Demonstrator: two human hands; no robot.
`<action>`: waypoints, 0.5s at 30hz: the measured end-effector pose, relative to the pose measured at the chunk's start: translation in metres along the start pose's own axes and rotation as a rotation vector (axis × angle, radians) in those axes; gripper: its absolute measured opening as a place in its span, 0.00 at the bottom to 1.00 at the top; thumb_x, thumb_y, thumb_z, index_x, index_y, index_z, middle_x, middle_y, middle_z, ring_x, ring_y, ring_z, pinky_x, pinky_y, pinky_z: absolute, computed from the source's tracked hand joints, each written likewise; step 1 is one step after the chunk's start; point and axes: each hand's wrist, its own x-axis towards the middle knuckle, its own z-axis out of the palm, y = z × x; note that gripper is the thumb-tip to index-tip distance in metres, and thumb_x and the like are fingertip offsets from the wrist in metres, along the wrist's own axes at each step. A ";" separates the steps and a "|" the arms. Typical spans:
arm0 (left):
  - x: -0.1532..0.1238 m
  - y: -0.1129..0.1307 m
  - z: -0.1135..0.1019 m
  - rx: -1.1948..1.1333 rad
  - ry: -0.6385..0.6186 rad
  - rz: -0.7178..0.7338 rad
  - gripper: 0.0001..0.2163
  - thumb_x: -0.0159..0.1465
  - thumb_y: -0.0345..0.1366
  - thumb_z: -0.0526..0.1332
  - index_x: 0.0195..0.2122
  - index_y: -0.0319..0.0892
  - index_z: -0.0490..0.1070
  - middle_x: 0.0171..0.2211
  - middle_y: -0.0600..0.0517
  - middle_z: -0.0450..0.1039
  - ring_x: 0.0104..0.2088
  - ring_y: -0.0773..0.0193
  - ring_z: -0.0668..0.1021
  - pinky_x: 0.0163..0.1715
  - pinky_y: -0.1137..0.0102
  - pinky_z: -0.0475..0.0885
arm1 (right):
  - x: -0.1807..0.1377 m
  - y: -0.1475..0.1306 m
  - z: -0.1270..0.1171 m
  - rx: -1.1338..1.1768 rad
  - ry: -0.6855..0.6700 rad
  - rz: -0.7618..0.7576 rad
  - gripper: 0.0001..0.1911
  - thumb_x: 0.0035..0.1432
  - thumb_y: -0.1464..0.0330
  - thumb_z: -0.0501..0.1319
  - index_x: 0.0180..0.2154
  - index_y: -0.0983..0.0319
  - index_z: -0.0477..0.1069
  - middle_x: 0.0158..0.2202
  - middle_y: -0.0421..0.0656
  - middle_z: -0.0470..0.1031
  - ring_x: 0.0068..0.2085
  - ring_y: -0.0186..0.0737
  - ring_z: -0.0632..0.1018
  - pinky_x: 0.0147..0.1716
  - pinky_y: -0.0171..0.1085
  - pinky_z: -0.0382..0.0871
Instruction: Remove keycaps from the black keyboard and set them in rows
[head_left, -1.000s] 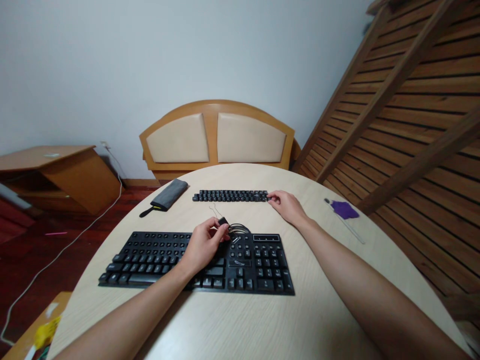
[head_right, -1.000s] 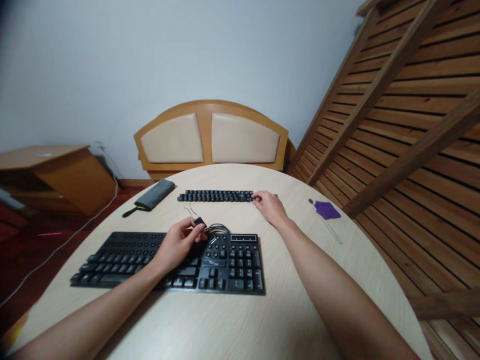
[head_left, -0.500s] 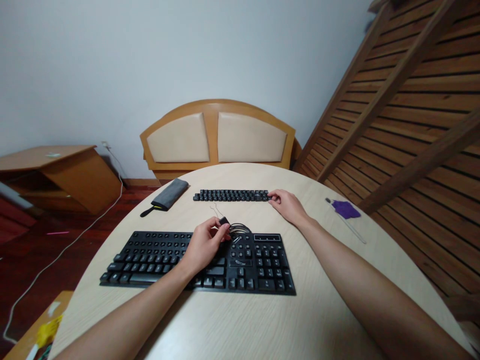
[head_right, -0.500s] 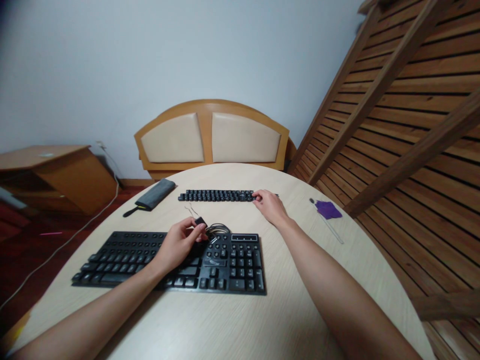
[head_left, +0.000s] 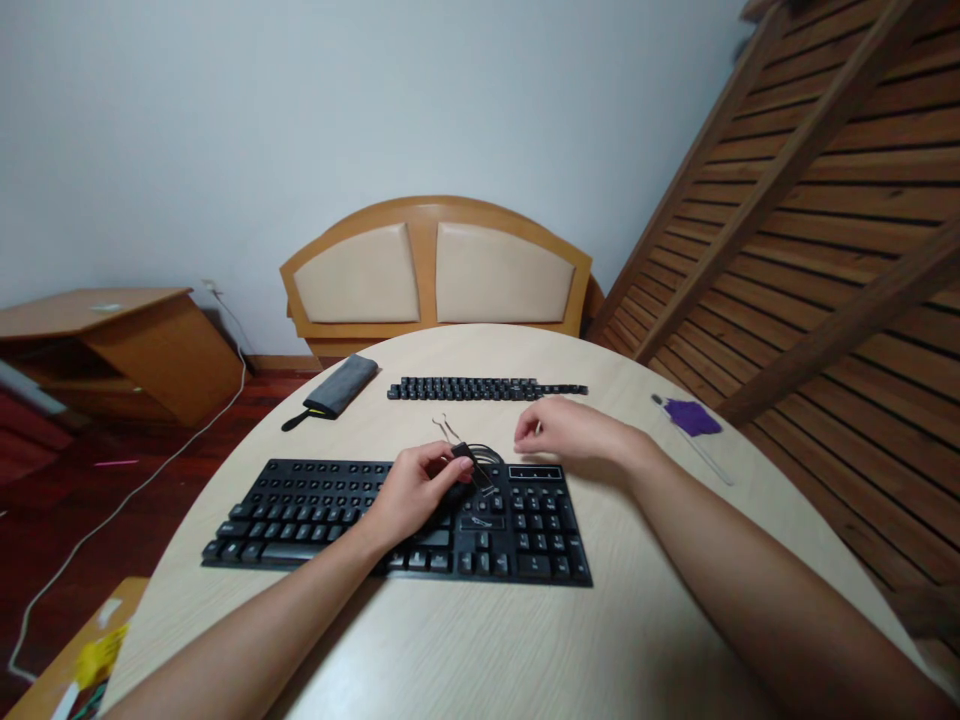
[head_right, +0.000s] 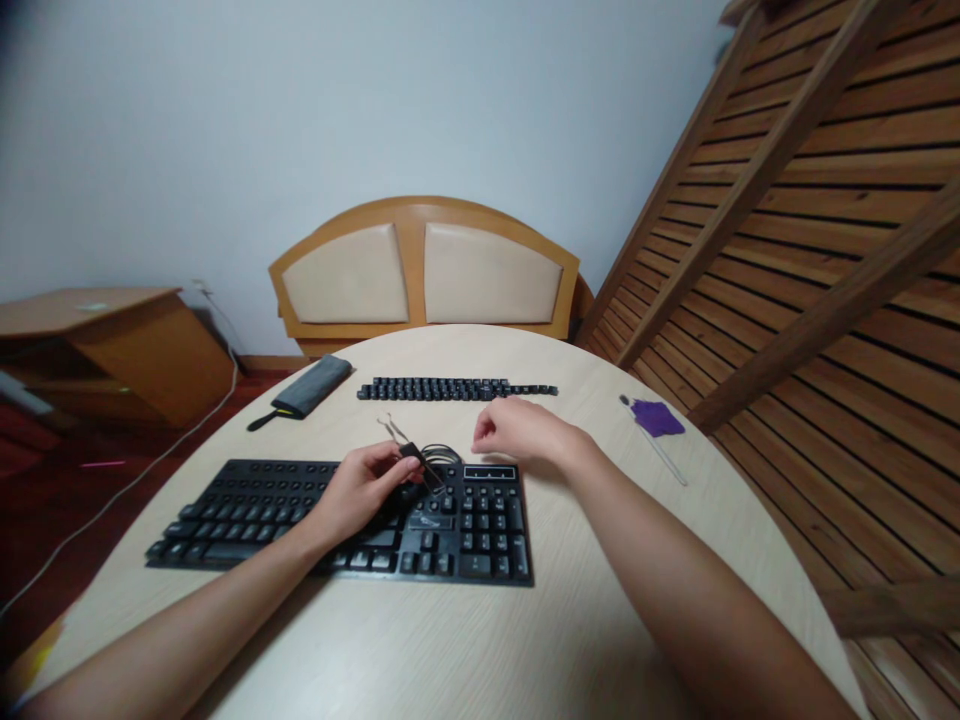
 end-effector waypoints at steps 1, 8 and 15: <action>0.000 0.001 0.000 0.003 -0.013 -0.003 0.13 0.65 0.44 0.60 0.30 0.40 0.75 0.27 0.51 0.78 0.28 0.63 0.76 0.30 0.70 0.69 | -0.004 -0.008 -0.001 0.002 -0.069 -0.021 0.10 0.53 0.64 0.65 0.35 0.61 0.81 0.32 0.43 0.81 0.31 0.40 0.78 0.30 0.34 0.64; -0.001 0.004 -0.001 0.021 -0.079 0.023 0.13 0.64 0.44 0.60 0.30 0.40 0.76 0.28 0.50 0.78 0.30 0.62 0.77 0.32 0.69 0.70 | -0.020 -0.039 -0.001 -0.078 -0.192 -0.156 0.10 0.51 0.63 0.67 0.37 0.57 0.80 0.34 0.40 0.81 0.34 0.40 0.78 0.31 0.34 0.63; -0.001 0.006 0.000 0.038 -0.103 0.084 0.11 0.64 0.42 0.62 0.30 0.41 0.78 0.29 0.50 0.79 0.31 0.61 0.77 0.34 0.68 0.71 | -0.022 -0.048 0.002 -0.133 -0.242 -0.145 0.13 0.48 0.63 0.70 0.38 0.56 0.80 0.35 0.40 0.79 0.34 0.40 0.77 0.30 0.33 0.61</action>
